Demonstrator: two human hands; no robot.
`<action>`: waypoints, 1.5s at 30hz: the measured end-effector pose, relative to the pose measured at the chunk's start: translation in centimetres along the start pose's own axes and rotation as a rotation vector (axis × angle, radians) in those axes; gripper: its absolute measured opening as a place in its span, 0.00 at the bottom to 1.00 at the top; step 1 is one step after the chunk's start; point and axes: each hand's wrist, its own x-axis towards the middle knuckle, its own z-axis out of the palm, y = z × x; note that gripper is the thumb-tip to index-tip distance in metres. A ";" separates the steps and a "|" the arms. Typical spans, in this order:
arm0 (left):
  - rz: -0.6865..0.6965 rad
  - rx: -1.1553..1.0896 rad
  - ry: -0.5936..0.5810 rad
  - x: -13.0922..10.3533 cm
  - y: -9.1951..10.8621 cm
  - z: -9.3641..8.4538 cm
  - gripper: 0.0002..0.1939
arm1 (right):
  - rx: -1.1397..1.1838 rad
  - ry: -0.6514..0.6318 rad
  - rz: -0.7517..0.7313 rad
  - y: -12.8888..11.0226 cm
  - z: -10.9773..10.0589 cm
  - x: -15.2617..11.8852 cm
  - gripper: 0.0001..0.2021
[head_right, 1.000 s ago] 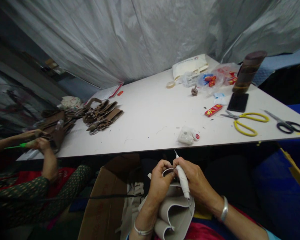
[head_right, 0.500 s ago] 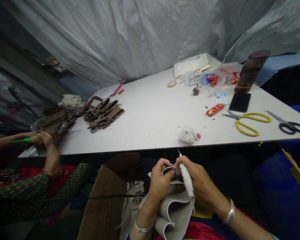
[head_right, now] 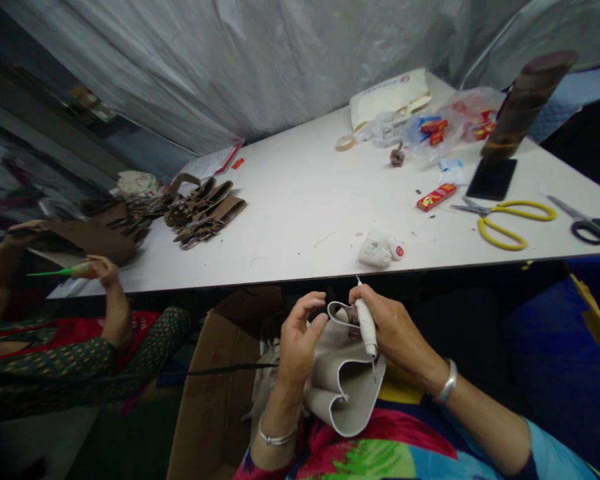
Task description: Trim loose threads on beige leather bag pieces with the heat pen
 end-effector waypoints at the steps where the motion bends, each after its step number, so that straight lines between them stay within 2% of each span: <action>1: 0.047 0.018 0.027 -0.5 0.5 -0.8 0.07 | -0.008 0.009 0.022 0.1 0.0 0.0 0.06; 3: 0.143 0.060 0.011 -1.8 2.1 -2.3 0.05 | -0.020 0.029 0.056 0.4 0.0 0.0 0.06; 5: 0.262 0.112 -0.118 -3.3 4.1 -3.4 0.07 | -0.030 0.047 0.081 0.5 -0.1 0.0 0.07; 7: 0.343 0.188 -0.346 -4.6 6.2 -3.8 0.10 | -0.050 0.064 0.093 0.6 -0.1 0.1 0.07; 10: 0.425 0.396 -0.717 -5.8 8.4 -3.4 0.14 | -0.081 0.085 0.111 0.5 0.0 0.2 0.08; 12: 0.471 0.621 -0.818 -6.2 9.0 -3.0 0.13 | -0.081 0.087 0.121 0.5 -0.1 0.2 0.08; 14: 0.507 0.822 -0.770 -6.5 8.8 -3.0 0.11 | -0.070 0.089 0.123 0.5 -0.2 0.1 0.08; 16: 0.539 0.925 -0.628 -6.7 8.1 -3.8 0.09 | -0.067 0.091 0.126 0.6 -0.3 -0.1 0.09; 20: 0.548 0.984 -0.287 -6.7 6.3 -6.5 0.09 | -0.067 0.088 0.148 0.7 -0.5 -0.4 0.09; 22: 0.513 0.972 -0.214 -6.9 5.6 -7.4 0.11 | -0.062 0.089 0.145 0.7 -0.5 -0.4 0.09; 25: 0.446 0.920 -0.222 -7.4 5.1 -7.3 0.11 | -0.074 0.090 0.115 0.8 -0.5 -0.4 0.09; 30: 0.385 0.873 -0.298 -7.9 4.9 -5.6 0.14 | -0.126 0.045 0.101 1.3 -0.4 -0.6 0.07; 38: 0.418 0.956 -0.308 -7.8 3.9 -4.3 0.12 | -0.134 0.015 0.123 2.0 -0.3 -1.0 0.05; 41: 0.392 0.954 -0.232 -7.9 3.5 -4.2 0.13 | 0.013 0.013 0.171 2.3 -0.5 -0.8 0.06; 45: 0.317 0.882 -0.149 -7.6 3.2 -5.0 0.13 | 0.465 0.101 0.351 3.1 -1.1 -0.3 0.19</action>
